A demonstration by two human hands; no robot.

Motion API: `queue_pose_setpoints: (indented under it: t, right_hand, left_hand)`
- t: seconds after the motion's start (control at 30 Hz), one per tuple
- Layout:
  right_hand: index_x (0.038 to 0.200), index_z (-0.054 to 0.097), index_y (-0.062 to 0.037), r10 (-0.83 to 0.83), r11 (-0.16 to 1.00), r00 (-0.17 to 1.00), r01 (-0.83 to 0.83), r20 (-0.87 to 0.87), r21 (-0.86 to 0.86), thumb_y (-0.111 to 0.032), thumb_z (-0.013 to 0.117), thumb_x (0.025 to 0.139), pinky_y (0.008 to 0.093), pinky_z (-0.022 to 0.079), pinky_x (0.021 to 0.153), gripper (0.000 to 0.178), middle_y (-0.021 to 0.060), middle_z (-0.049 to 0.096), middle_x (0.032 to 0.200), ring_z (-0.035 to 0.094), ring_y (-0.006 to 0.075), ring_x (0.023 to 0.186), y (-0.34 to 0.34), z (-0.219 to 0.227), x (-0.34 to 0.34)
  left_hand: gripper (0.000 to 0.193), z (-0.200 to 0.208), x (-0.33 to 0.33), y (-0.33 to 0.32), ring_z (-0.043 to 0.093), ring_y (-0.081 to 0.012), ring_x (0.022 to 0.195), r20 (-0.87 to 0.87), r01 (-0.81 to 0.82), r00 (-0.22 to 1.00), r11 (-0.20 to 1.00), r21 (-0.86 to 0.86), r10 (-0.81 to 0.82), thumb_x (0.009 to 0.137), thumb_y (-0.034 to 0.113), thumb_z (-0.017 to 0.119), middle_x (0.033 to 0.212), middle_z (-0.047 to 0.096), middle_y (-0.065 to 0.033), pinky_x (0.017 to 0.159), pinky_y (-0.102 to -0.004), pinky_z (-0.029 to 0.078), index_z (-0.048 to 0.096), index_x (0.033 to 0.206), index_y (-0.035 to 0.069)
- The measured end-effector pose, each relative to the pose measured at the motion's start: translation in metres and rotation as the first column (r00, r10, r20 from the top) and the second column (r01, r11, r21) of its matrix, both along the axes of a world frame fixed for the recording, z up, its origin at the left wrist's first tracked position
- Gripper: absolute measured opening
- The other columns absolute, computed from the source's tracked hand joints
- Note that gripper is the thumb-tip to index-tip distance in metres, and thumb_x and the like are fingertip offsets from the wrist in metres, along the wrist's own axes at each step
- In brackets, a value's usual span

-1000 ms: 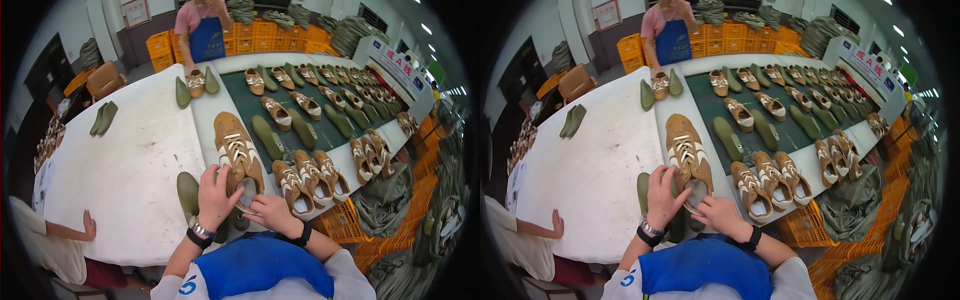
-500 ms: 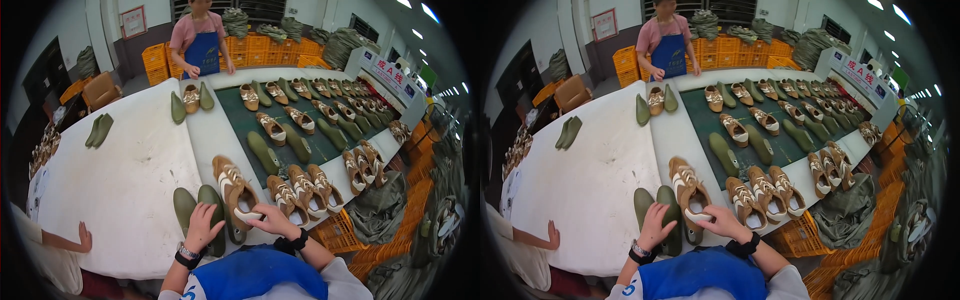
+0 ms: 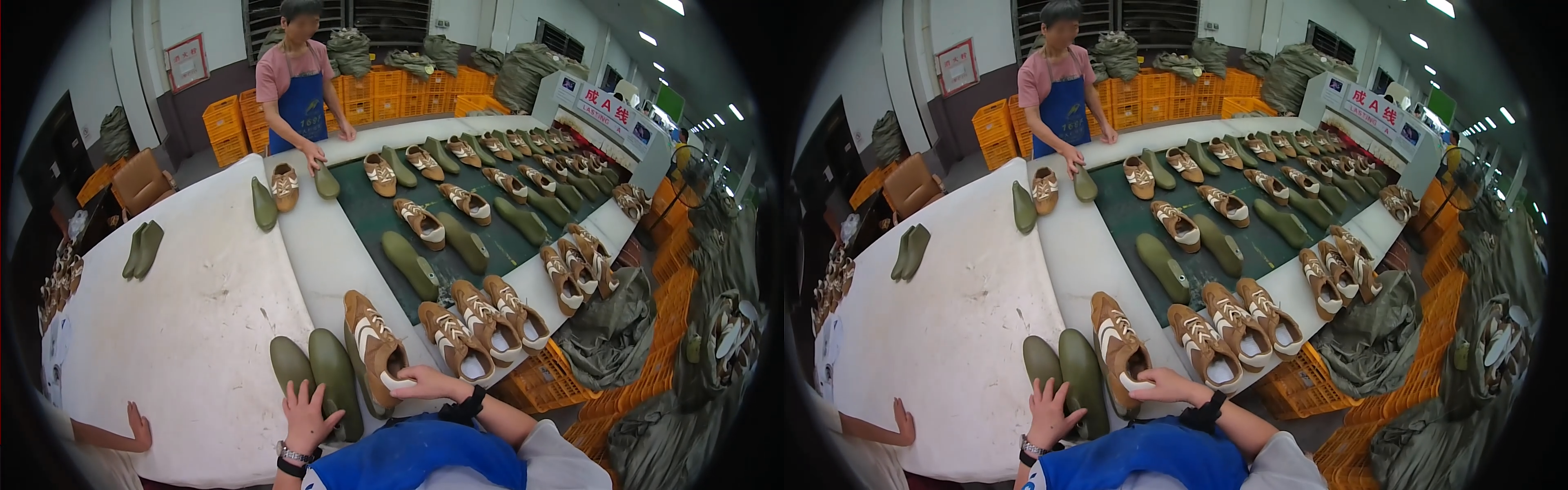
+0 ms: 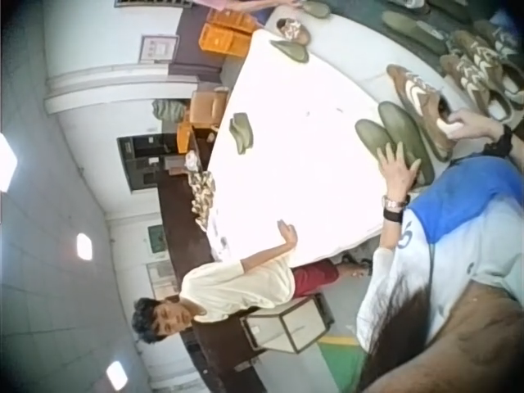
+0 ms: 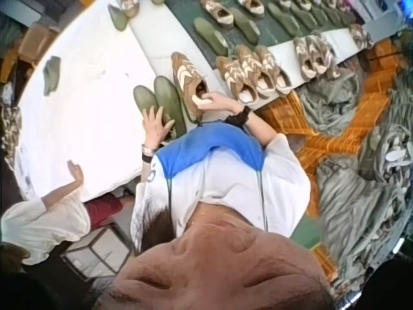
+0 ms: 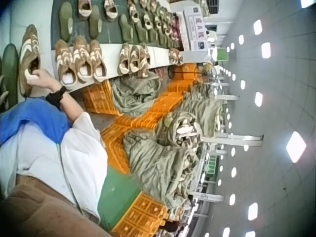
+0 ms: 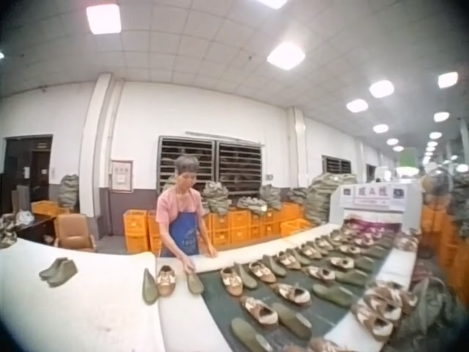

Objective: The recorder is organizing shoes and shoe lasts on a conveyor belt and assembly table.

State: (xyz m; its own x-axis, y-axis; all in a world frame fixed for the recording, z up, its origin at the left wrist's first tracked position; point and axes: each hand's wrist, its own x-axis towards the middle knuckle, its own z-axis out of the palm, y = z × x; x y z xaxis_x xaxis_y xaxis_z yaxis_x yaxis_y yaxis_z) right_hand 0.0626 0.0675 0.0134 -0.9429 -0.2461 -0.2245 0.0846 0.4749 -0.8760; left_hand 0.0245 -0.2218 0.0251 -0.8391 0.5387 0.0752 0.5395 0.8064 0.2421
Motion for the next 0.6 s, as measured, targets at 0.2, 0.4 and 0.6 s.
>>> queue_pose_setpoints:
  t: [0.2,0.4,0.6]
  right_hand:
    - [0.091,0.059,0.0000,0.058,0.998,0.998,-0.060,0.037,0.034,-0.036,0.065,0.080,0.0302,0.043,0.069,0.038,0.0118,0.058,0.079,0.055,0.0176,0.074,0.002,-0.003,-0.004]
    - [0.090,0.059,0.0001,0.061,0.997,0.992,-0.055,0.107,-0.062,-0.035,0.066,0.081,0.0282,0.043,0.068,0.037,0.0099,0.059,0.079,0.053,0.0120,0.074,-0.003,0.008,-0.010]
    - [0.086,0.058,0.0017,0.026,0.996,0.997,-0.019,0.071,-0.086,-0.026,0.068,0.080,0.0265,0.043,0.066,0.030,0.0056,0.059,0.074,0.051,0.0084,0.072,-0.003,0.000,-0.006]
  left_hand:
    - [0.076,-0.035,0.005,-0.022,0.026,-0.0535,0.117,0.180,-0.132,0.978,0.982,0.135,0.106,0.059,0.047,0.078,0.132,0.029,-0.0290,0.097,-0.0562,0.031,0.054,0.118,0.005]
    - [0.071,-0.040,0.008,-0.022,0.025,-0.0517,0.118,0.136,-0.120,0.987,0.952,0.281,0.084,0.060,0.046,0.078,0.132,0.024,-0.0313,0.099,-0.0572,0.026,0.057,0.111,0.001]
    - [0.074,-0.038,0.012,-0.008,0.027,-0.0504,0.117,0.031,-0.147,0.989,0.960,0.240,0.143,0.061,0.054,0.074,0.131,0.027,-0.0300,0.100,-0.0565,0.026,0.057,0.110,0.002]
